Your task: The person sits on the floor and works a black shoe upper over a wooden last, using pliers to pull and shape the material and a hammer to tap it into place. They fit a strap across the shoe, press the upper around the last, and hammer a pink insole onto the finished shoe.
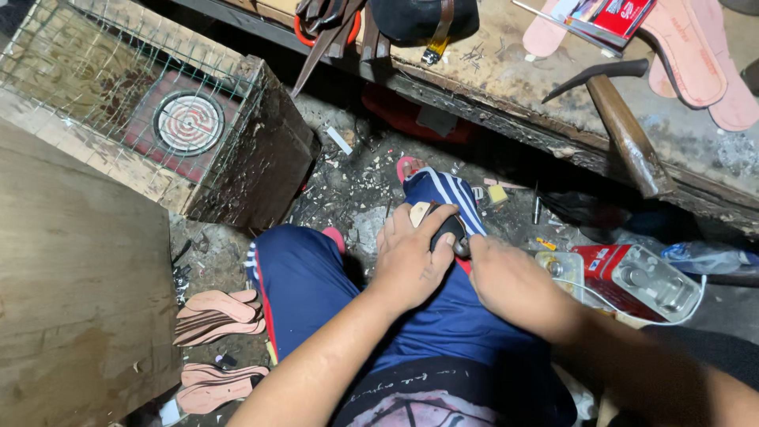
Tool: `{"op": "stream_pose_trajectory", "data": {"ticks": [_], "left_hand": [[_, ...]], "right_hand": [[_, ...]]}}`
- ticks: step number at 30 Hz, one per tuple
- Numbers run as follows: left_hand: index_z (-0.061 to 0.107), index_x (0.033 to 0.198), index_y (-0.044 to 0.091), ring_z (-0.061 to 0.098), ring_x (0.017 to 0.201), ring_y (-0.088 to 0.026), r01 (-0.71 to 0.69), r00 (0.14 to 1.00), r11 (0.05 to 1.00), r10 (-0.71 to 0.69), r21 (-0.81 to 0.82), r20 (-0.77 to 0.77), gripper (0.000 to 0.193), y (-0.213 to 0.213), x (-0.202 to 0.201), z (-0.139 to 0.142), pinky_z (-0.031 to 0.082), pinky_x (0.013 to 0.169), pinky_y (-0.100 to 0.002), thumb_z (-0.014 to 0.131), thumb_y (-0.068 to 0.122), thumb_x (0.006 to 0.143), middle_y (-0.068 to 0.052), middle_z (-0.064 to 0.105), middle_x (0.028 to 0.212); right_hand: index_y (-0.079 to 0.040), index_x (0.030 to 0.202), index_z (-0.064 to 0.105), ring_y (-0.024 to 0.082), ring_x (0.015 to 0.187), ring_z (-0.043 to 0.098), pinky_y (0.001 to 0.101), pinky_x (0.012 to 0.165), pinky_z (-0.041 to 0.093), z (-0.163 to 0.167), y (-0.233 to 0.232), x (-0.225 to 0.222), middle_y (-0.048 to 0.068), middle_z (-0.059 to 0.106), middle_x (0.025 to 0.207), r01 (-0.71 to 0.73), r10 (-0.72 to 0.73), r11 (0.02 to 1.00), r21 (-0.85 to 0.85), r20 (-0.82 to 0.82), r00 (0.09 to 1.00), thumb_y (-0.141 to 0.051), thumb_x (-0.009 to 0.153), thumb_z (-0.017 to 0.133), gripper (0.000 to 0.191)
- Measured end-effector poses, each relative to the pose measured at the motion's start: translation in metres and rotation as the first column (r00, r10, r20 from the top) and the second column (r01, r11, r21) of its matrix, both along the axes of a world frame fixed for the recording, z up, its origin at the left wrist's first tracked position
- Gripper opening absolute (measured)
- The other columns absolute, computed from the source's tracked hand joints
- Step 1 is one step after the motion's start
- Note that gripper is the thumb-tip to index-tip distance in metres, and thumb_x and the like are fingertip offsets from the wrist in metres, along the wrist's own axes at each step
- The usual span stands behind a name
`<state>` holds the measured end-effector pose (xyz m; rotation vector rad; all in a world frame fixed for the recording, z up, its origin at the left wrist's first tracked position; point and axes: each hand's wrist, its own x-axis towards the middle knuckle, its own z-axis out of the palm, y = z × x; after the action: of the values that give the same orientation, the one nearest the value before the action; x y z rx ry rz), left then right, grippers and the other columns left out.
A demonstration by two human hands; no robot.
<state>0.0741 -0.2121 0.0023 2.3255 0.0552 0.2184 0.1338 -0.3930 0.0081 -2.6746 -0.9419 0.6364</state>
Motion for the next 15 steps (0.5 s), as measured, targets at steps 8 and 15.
{"op": "stream_pose_trajectory", "data": {"ticks": [8, 15], "left_hand": [[0.065, 0.132, 0.028, 0.052, 0.116, -0.041, -0.007, 0.988, 1.000, 0.003, -0.026, -0.151, 0.041, -0.002, 0.010, 0.002, 0.040, 0.101, -0.052, 0.060, 0.032, 0.092, -0.020, 0.054, 0.121], [0.069, 0.125, 0.025, 0.054, 0.105, -0.044, 0.175, 0.965, 0.975, -0.197, -0.134, -0.174, 0.039, 0.019, 0.036, 0.009, 0.047, 0.096, -0.051, 0.062, 0.033, 0.088, -0.020, 0.055, 0.124]], "right_hand": [[0.000, 0.109, 0.057, 0.045, 0.096, 0.064, 0.0532, 0.082, 0.049, 0.008, -0.002, 0.017, 0.027, 0.068, 0.099, 0.004, 0.003, 0.999, 0.040, -0.173, 0.985, -0.023, 0.090, 0.060, 0.030], [-0.001, 0.104, 0.056, 0.043, 0.093, 0.068, 0.0514, 0.085, 0.053, 0.006, 0.010, 0.003, 0.023, 0.068, 0.099, 0.071, -0.077, 0.990, -0.122, -0.045, 0.996, -0.023, 0.094, 0.057, 0.024]]}}
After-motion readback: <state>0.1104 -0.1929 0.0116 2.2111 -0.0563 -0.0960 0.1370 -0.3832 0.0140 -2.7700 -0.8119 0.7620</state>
